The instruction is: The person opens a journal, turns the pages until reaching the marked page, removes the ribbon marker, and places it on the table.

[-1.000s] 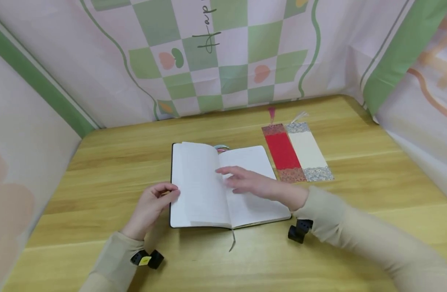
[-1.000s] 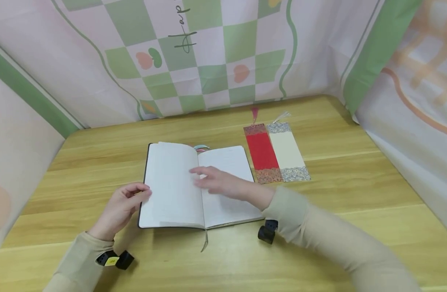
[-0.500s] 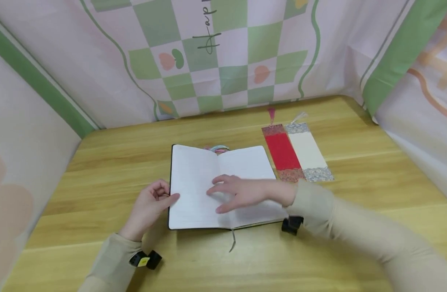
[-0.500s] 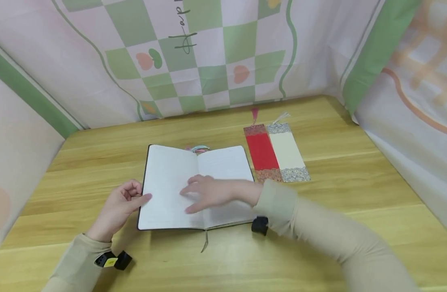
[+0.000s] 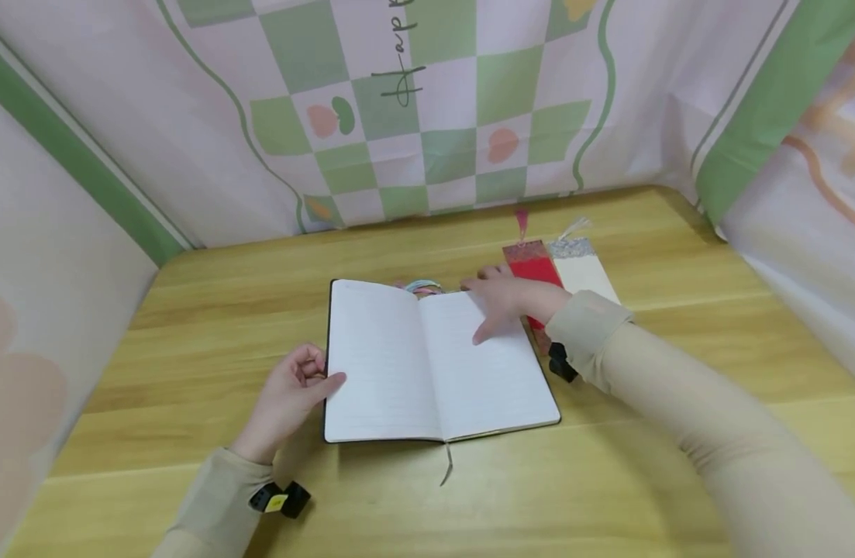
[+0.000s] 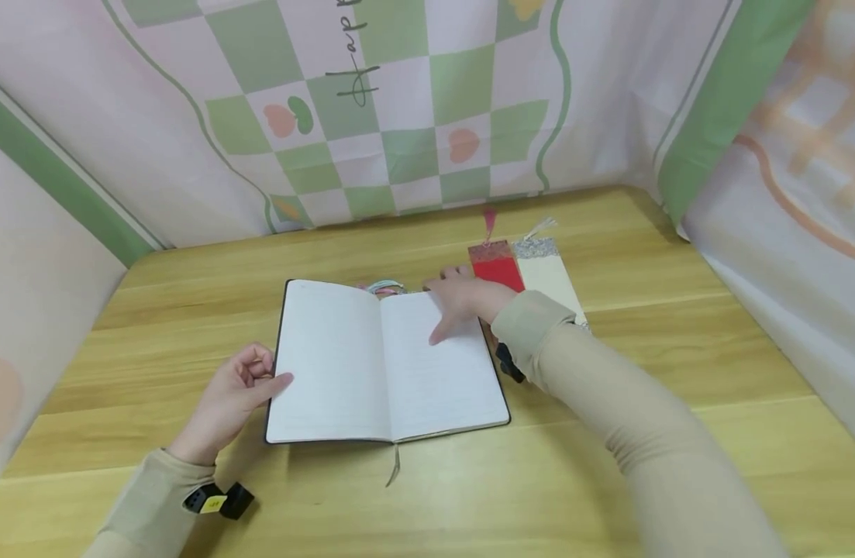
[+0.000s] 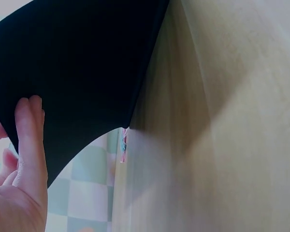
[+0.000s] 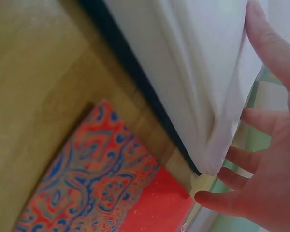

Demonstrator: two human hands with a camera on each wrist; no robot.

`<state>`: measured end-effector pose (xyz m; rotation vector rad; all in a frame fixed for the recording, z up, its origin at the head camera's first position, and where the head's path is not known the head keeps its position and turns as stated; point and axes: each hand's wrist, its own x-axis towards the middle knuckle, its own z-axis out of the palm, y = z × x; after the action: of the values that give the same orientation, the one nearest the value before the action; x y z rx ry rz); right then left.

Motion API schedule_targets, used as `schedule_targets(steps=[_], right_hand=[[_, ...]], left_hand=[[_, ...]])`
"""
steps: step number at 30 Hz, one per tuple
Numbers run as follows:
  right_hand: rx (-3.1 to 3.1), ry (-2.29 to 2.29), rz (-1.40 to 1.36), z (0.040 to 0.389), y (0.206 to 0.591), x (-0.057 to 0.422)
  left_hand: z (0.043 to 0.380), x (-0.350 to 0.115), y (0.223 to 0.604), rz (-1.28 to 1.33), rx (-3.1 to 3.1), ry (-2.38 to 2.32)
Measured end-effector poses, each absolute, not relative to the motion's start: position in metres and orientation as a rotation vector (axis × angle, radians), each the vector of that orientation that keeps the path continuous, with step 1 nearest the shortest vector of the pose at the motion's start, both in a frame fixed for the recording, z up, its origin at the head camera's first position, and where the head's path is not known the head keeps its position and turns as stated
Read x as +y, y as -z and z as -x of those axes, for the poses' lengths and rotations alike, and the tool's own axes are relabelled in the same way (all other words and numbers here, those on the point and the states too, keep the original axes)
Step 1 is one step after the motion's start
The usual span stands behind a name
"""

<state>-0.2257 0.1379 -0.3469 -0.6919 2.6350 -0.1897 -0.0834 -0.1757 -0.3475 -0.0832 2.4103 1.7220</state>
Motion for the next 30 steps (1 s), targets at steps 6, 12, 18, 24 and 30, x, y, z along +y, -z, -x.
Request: schedule_targets(steps=[6, 12, 18, 24, 30], right_hand=[[2.685, 0.152, 0.69, 0.225, 0.349, 0.138], [2.794, 0.153, 0.724, 0.214, 0.347, 0.137], [2.885, 0.249, 0.789, 0.198, 0.344, 0.138], [2.844, 0.568, 0.757, 0.181, 0.34, 0.152], [2.744, 0.921, 0.594, 0.168, 0.333, 0.166]], left_hand=[[0.083, -0.175, 0.349, 0.099, 2.41, -1.714], [0.083, -0.175, 0.348, 0.109, 2.42, -1.705], [0.082, -0.176, 0.347, 0.11, 2.399, -1.703], [0.082, -0.177, 0.346, 0.112, 2.382, -1.692], [0.083, -0.177, 0.347, 0.075, 2.36, -1.734]])
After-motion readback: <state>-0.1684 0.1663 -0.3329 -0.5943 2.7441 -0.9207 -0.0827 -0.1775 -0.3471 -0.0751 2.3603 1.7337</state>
